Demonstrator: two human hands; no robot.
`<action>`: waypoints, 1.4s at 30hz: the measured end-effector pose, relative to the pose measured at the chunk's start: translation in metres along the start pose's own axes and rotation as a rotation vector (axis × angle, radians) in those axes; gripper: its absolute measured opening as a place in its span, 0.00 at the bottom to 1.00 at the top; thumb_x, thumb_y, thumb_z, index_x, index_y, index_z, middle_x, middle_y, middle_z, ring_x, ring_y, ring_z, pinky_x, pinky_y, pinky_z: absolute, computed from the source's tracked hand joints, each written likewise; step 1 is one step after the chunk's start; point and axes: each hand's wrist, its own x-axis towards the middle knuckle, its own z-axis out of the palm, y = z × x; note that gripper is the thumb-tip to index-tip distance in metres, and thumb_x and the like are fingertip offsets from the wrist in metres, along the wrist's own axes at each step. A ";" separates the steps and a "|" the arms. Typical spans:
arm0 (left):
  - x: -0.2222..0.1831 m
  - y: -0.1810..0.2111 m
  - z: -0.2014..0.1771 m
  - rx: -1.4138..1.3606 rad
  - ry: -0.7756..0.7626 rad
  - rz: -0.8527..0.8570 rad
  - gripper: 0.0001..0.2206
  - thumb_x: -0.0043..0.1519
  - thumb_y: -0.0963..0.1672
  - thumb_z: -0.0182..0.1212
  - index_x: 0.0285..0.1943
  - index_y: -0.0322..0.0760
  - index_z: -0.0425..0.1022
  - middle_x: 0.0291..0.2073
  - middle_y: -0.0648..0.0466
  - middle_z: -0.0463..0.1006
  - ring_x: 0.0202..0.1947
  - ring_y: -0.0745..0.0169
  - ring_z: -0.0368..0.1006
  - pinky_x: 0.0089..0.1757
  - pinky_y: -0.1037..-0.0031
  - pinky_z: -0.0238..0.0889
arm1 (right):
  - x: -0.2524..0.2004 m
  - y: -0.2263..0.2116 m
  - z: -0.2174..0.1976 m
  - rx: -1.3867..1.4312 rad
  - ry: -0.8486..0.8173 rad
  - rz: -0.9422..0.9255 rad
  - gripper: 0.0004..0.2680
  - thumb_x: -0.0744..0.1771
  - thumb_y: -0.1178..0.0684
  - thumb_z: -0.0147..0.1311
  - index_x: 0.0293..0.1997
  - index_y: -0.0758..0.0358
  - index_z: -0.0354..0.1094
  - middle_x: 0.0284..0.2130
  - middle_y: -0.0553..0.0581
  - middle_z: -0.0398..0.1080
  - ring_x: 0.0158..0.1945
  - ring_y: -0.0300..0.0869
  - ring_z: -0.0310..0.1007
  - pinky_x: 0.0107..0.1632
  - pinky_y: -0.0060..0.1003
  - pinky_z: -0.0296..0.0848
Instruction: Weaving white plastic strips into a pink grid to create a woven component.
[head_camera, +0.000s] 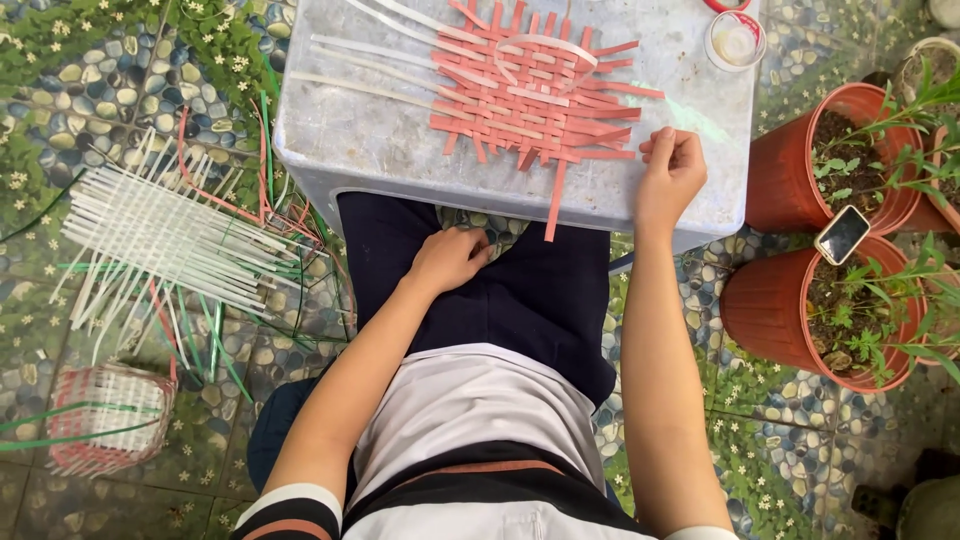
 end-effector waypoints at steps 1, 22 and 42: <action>0.000 0.000 -0.001 0.000 -0.005 0.002 0.13 0.63 0.45 0.52 0.45 0.30 0.78 0.29 0.41 0.81 0.31 0.42 0.78 0.32 0.60 0.71 | 0.000 -0.001 0.000 -0.003 0.003 0.002 0.08 0.70 0.55 0.47 0.32 0.63 0.67 0.21 0.57 0.71 0.26 0.37 0.68 0.34 0.29 0.69; 0.003 -0.010 0.006 -0.023 0.001 -0.001 0.12 0.63 0.45 0.52 0.44 0.32 0.77 0.29 0.42 0.80 0.30 0.42 0.77 0.32 0.60 0.70 | -0.001 -0.004 0.002 -0.029 -0.026 -0.014 0.09 0.71 0.54 0.47 0.31 0.62 0.68 0.20 0.57 0.72 0.25 0.37 0.68 0.34 0.29 0.69; 0.003 -0.012 0.007 -0.031 0.009 0.010 0.11 0.63 0.45 0.52 0.42 0.33 0.77 0.28 0.44 0.80 0.29 0.42 0.77 0.31 0.60 0.70 | 0.001 0.003 0.001 -0.004 -0.038 -0.005 0.09 0.71 0.54 0.47 0.31 0.62 0.68 0.20 0.57 0.71 0.25 0.36 0.67 0.34 0.28 0.68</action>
